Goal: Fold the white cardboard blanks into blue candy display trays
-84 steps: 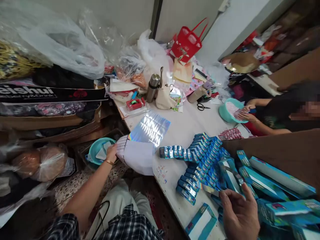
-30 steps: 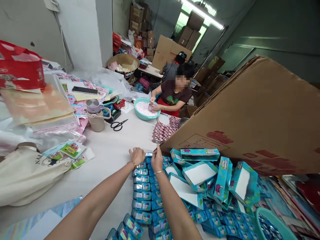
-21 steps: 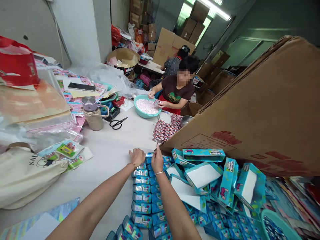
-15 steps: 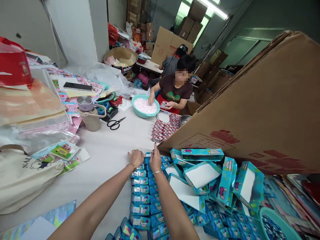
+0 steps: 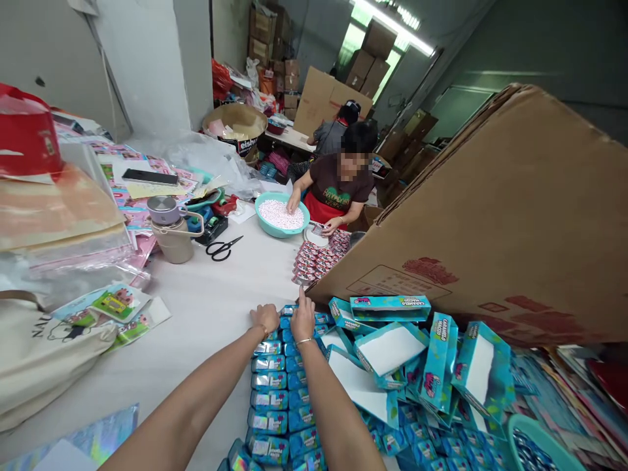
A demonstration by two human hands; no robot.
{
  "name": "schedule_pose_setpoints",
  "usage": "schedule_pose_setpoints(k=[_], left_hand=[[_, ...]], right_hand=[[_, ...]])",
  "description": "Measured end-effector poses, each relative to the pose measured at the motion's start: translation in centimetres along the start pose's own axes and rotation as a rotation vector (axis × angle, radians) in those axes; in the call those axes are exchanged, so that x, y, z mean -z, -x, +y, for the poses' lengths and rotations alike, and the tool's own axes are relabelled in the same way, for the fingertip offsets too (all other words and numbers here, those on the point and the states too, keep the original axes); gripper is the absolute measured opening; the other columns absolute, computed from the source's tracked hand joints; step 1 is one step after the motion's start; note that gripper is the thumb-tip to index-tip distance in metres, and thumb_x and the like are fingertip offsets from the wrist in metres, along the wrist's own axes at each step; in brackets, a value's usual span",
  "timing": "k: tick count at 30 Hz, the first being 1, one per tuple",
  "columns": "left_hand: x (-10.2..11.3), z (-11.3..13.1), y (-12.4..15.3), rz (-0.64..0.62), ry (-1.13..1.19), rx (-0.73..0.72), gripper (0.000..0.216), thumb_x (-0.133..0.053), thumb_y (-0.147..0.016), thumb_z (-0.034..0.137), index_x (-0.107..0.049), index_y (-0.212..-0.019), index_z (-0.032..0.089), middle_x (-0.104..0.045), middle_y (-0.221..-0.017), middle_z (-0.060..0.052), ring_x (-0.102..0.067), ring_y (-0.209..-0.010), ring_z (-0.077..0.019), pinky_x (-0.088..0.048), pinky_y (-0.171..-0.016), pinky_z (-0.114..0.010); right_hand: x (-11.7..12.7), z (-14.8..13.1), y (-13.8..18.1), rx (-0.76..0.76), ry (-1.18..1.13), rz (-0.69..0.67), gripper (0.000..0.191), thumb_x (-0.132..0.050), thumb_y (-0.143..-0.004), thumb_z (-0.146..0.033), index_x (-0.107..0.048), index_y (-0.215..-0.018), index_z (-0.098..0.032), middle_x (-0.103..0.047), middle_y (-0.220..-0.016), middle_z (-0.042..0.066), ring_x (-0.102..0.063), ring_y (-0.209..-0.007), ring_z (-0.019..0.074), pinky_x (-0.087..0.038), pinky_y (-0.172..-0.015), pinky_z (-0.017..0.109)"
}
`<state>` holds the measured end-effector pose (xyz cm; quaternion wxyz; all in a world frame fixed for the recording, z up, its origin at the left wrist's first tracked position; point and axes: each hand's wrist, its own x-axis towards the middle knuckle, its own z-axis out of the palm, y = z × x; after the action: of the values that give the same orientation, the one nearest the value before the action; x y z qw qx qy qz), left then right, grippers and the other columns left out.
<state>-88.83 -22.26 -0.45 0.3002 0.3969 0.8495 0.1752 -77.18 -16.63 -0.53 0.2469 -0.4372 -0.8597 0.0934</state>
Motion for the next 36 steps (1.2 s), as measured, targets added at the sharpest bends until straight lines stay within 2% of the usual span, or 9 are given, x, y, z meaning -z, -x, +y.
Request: schedule_pose_setpoints(k=[6,11,15,18,22,26,31,33,36], left_hand=[[3.4,-0.9,-0.2,-0.009,0.177,-0.028,0.034,-0.042,-0.084,0.037,-0.066,-0.095,0.014,-0.064,-0.113,-0.019,-0.048,-0.117,-0.0350,-0.030,-0.096,-0.047],[7.1,-2.4,1.5,-0.208,0.550,-0.121,0.072,-0.011,-0.088,0.062,-0.050,-0.124,0.014,-0.063,-0.118,-0.012,-0.060,-0.102,-0.0214,-0.045,-0.082,-0.029],[7.8,-2.3,4.1,-0.539,0.958,-0.089,0.082,-0.028,-0.076,0.078,-0.052,-0.122,0.014,-0.059,-0.122,-0.014,-0.060,-0.099,-0.0221,-0.045,-0.077,-0.028],[7.4,-1.7,5.4,-0.519,0.895,-0.159,0.073,-0.043,-0.070,0.077,-0.063,-0.098,0.013,-0.065,-0.102,-0.010,-0.059,-0.088,-0.0210,-0.043,-0.068,-0.025],[6.3,-1.7,5.6,-0.346,0.698,-0.284,0.063,-0.047,-0.070,0.073,-0.061,-0.068,0.012,-0.059,-0.067,-0.003,-0.051,-0.065,-0.0150,-0.033,-0.056,-0.023],[5.3,-2.2,4.9,-0.224,0.418,-0.324,0.054,-0.044,-0.075,0.065,-0.061,-0.065,0.014,-0.054,-0.057,0.000,-0.046,-0.056,-0.0126,-0.032,-0.053,-0.023],[4.6,-1.6,4.1,-0.133,0.209,-0.282,0.032,-0.047,-0.078,0.041,-0.068,-0.073,0.018,-0.068,-0.075,-0.006,-0.059,-0.083,-0.0228,-0.040,-0.082,-0.034],[4.5,-1.1,3.9,-0.086,0.114,-0.261,0.028,-0.046,-0.079,0.033,-0.070,-0.074,0.020,-0.070,-0.086,-0.009,-0.055,-0.100,-0.0286,-0.030,-0.096,-0.047],[4.3,-0.2,3.6,-0.068,0.003,-0.236,0.027,-0.046,-0.078,0.026,-0.070,-0.071,0.020,-0.070,-0.091,-0.012,-0.051,-0.109,-0.0335,-0.015,-0.100,-0.061]], right_hand=[[2.8,-1.8,0.2,-0.028,-0.198,0.038,0.056,-0.037,-0.080,-0.007,-0.047,-0.133,-0.023,-0.054,-0.099,0.008,-0.047,-0.095,0.0226,-0.039,-0.088,0.036],[7.0,-4.6,2.2,-0.325,-0.762,0.007,0.031,-0.050,-0.084,-0.032,-0.065,-0.108,-0.020,-0.058,-0.095,0.006,-0.054,-0.084,0.0175,-0.045,-0.076,0.030],[8.5,-5.7,3.5,-0.695,-1.198,-0.157,0.032,-0.061,-0.075,-0.041,-0.068,-0.098,-0.020,-0.062,-0.085,0.003,-0.055,-0.073,0.0150,-0.047,-0.065,0.027],[8.6,-5.9,3.9,-0.835,-1.311,-0.176,0.033,-0.067,-0.069,-0.045,-0.069,-0.091,-0.020,-0.062,-0.078,0.001,-0.054,-0.066,0.0135,-0.047,-0.059,0.025],[8.0,-5.5,4.0,-0.872,-1.279,-0.132,0.036,-0.066,-0.068,-0.050,-0.068,-0.087,-0.019,-0.062,-0.072,0.000,-0.054,-0.062,0.0131,-0.046,-0.056,0.025],[6.6,-4.7,4.0,-0.827,-1.145,-0.072,0.037,-0.062,-0.071,-0.053,-0.065,-0.084,-0.019,-0.061,-0.071,0.000,-0.053,-0.062,0.0139,-0.044,-0.056,0.025],[3.7,-3.6,3.7,-0.613,-0.710,0.120,0.025,-0.058,-0.072,-0.042,-0.060,-0.071,-0.017,-0.059,-0.074,0.005,-0.052,-0.070,0.0184,-0.043,-0.071,0.031],[2.8,-3.4,3.6,-0.557,-0.481,0.186,0.021,-0.053,-0.074,-0.037,-0.059,-0.069,-0.018,-0.059,-0.080,0.007,-0.052,-0.079,0.0216,-0.040,-0.079,0.034],[2.0,-3.3,3.7,-0.555,-0.271,0.226,0.018,-0.049,-0.076,-0.032,-0.059,-0.068,-0.019,-0.059,-0.090,0.010,-0.049,-0.092,0.0257,-0.035,-0.084,0.036]])
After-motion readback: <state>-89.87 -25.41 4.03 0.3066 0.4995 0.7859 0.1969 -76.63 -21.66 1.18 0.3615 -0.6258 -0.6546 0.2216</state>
